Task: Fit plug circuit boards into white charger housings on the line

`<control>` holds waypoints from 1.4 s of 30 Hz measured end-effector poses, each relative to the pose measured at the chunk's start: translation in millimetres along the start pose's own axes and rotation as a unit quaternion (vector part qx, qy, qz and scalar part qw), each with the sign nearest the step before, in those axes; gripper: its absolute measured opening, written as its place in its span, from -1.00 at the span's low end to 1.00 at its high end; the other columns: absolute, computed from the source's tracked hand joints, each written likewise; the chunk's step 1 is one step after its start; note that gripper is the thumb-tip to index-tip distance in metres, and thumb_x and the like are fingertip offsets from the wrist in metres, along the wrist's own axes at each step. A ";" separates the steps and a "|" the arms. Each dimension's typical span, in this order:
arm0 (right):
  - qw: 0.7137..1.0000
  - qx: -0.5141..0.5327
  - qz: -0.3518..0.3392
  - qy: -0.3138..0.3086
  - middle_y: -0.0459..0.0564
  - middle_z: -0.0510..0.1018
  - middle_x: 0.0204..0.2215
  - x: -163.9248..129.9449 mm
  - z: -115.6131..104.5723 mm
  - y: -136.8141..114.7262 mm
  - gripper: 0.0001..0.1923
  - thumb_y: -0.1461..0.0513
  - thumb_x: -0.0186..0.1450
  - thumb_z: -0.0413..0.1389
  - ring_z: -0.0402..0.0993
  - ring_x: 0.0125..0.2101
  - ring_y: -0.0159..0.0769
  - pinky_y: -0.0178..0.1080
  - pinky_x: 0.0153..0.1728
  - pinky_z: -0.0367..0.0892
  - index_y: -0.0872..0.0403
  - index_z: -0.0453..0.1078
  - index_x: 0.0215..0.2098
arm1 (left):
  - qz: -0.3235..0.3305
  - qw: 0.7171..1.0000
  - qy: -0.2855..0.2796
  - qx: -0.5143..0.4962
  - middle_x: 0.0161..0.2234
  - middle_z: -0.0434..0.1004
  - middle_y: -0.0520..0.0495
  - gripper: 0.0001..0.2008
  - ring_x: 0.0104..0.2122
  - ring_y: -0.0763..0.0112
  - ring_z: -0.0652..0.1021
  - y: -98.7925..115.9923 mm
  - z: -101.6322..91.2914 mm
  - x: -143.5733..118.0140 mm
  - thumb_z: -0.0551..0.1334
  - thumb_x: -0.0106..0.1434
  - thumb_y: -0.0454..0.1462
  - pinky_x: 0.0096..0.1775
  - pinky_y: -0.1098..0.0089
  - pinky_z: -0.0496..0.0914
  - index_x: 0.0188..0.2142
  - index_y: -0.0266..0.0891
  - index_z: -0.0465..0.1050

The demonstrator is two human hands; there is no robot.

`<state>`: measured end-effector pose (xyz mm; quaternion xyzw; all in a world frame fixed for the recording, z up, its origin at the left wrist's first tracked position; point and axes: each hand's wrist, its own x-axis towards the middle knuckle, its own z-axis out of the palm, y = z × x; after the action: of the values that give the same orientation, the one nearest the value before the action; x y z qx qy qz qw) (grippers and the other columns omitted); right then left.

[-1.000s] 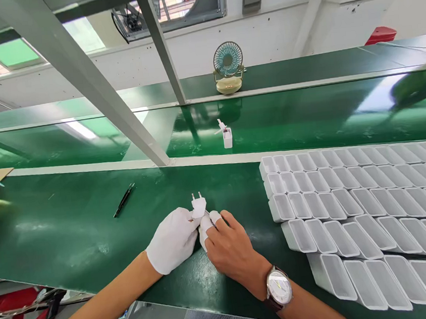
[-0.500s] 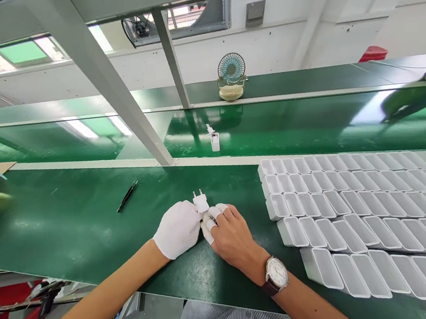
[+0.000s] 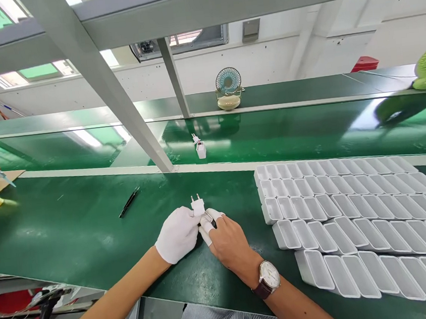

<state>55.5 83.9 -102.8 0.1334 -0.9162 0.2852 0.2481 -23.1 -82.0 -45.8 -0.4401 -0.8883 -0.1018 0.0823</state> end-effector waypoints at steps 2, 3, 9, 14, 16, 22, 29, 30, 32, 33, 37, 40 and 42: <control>0.998 0.056 0.036 0.012 0.27 0.57 -0.05 2.9 -2.5 -2.4 -0.76 0.27 0.43 0.06 0.53 -0.11 0.01 0.04 -0.09 0.49 0.08 0.54 -0.03 | -0.012 0.999 0.031 -0.015 -0.30 0.55 -0.13 -0.67 -0.28 0.22 0.53 0.1 3.4 -8.6 0.05 0.30 -0.46 -0.24 0.21 0.44 -0.21 -0.17 0.58; 0.994 0.090 0.060 0.019 0.24 0.56 0.00 4.2 -3.7 -3.7 -0.75 0.25 0.44 0.06 0.52 -0.05 0.01 0.04 -0.04 0.48 0.06 0.53 0.01 | -0.025 0.998 0.056 -0.035 -0.22 0.57 -0.12 -0.63 -0.21 0.24 0.55 0.9 5.3 -13.2 0.04 0.31 -0.47 -0.17 0.22 0.47 -0.14 -0.14 0.58; 0.904 0.358 0.230 0.051 0.12 0.57 -0.03 10.8 -11.4 -5.3 -0.65 0.11 0.39 0.15 0.55 -0.22 -0.18 -0.07 -0.15 0.52 0.02 0.43 0.11 | -0.196 0.943 0.189 -0.189 0.20 0.36 -0.21 -0.43 0.16 0.05 0.45 22.1 17.7 -34.4 0.37 0.23 -0.26 0.15 0.02 0.46 0.22 -0.11 0.33; 0.764 0.573 0.297 0.003 0.13 0.61 -0.09 17.2 -20.4 -7.5 -0.59 0.00 0.38 0.15 0.55 -0.26 -0.17 -0.11 -0.28 0.53 0.08 0.49 0.06 | -0.233 0.930 0.150 -0.242 0.23 0.32 -0.23 -0.21 0.08 0.08 0.51 48.4 16.3 -33.8 0.43 0.15 -0.28 0.06 0.07 0.53 0.31 -0.07 0.15; 0.715 0.627 0.310 -0.014 0.12 0.62 -0.15 18.1 -23.4 -10.7 -0.60 -0.02 0.36 0.16 0.55 -0.26 -0.15 -0.11 -0.28 0.51 0.10 0.54 -0.06 | -0.219 0.925 0.181 -0.253 0.20 0.35 -0.22 -0.30 0.07 0.11 0.52 55.3 12.5 -30.0 0.38 0.21 -0.32 0.03 0.12 0.55 0.29 -0.06 0.19; 0.631 0.702 0.330 -0.014 0.05 0.62 -0.21 16.7 -24.9 -15.4 -0.66 -0.03 0.29 0.27 0.53 -0.22 -0.13 -0.12 -0.25 0.49 0.06 0.57 -0.18 | -0.194 0.927 0.209 -0.244 0.23 0.34 -0.14 -0.28 0.17 0.13 0.46 60.4 6.3 -23.9 0.36 0.21 -0.36 0.15 0.14 0.48 0.31 0.00 0.19; 0.616 0.716 0.328 -0.031 0.05 0.61 -0.20 17.5 -23.0 -16.2 -0.65 -0.03 0.29 0.29 0.54 -0.19 -0.11 -0.11 -0.22 0.49 0.04 0.57 -0.12 | -0.191 0.942 0.164 -0.222 0.22 0.38 -0.11 -0.28 0.15 0.14 0.48 57.5 -1.0 -27.2 0.38 0.21 -0.34 0.13 0.18 0.47 0.32 0.03 0.21; 0.615 0.716 0.328 -0.039 0.05 0.61 -0.20 17.8 -24.3 -16.9 -0.65 -0.04 0.30 0.28 0.55 -0.20 -0.10 -0.10 -0.23 0.49 0.03 0.57 -0.12 | -0.195 0.944 0.153 -0.218 0.21 0.40 -0.09 -0.27 0.13 0.15 0.49 57.9 -1.9 -27.1 0.39 0.20 -0.33 0.11 0.19 0.49 0.32 0.05 0.22; 0.614 0.718 0.323 -0.060 0.06 0.61 -0.20 18.4 -28.0 -18.3 -0.63 -0.06 0.31 0.26 0.56 -0.20 -0.09 -0.08 -0.22 0.50 0.01 0.58 -0.10 | -0.211 0.944 0.146 -0.210 0.13 0.47 -0.09 -0.25 0.03 0.17 0.54 59.0 -2.9 -26.4 0.40 0.19 -0.32 0.03 0.22 0.52 0.31 0.06 0.22; 0.615 0.719 0.316 -0.072 0.07 0.61 -0.19 18.5 -30.0 -19.0 -0.61 -0.07 0.31 0.26 0.56 -0.19 -0.08 -0.07 -0.21 0.49 0.01 0.57 -0.07 | -0.217 0.942 0.150 -0.205 0.07 0.50 -0.09 -0.25 -0.03 0.18 0.56 59.5 -3.1 -25.9 0.41 0.18 -0.30 -0.01 0.23 0.53 0.31 0.05 0.21; 0.610 0.734 0.276 -0.117 0.11 0.61 -0.11 17.1 -33.9 -20.1 -0.51 -0.05 0.32 0.27 0.55 -0.08 -0.06 -0.03 -0.08 0.46 0.04 0.51 0.09 | -0.230 0.937 0.172 -0.198 -0.06 0.55 -0.10 -0.27 -0.12 0.17 0.57 61.1 -5.2 -22.4 0.43 0.18 -0.24 -0.11 0.25 0.53 0.29 -0.02 0.22; 0.583 0.762 0.259 -0.112 0.14 0.61 -0.06 15.0 -30.6 -19.0 -0.54 -0.03 0.42 0.15 0.53 -0.01 -0.06 0.00 0.01 0.42 0.07 0.49 0.12 | -0.244 0.933 0.164 -0.206 -0.09 0.57 -0.05 -0.29 -0.12 0.20 0.56 63.1 -10.0 -19.6 0.43 0.16 -0.24 -0.13 0.27 0.52 0.27 0.01 0.24; 0.564 0.777 0.258 -0.107 0.15 0.60 -0.02 14.2 -28.2 -18.0 -0.57 -0.01 0.47 0.08 0.51 0.02 -0.07 0.01 0.07 0.39 0.09 0.48 0.13 | -0.251 0.931 0.164 -0.209 -0.06 0.57 -0.03 -0.29 -0.11 0.22 0.56 65.0 -13.4 -18.4 0.43 0.16 -0.25 -0.14 0.29 0.52 0.26 0.03 0.24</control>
<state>61.2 84.6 -66.8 0.0620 -0.3556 0.9227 -0.1353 40.7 -61.0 -30.1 -0.1870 -0.9027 -0.3729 0.1050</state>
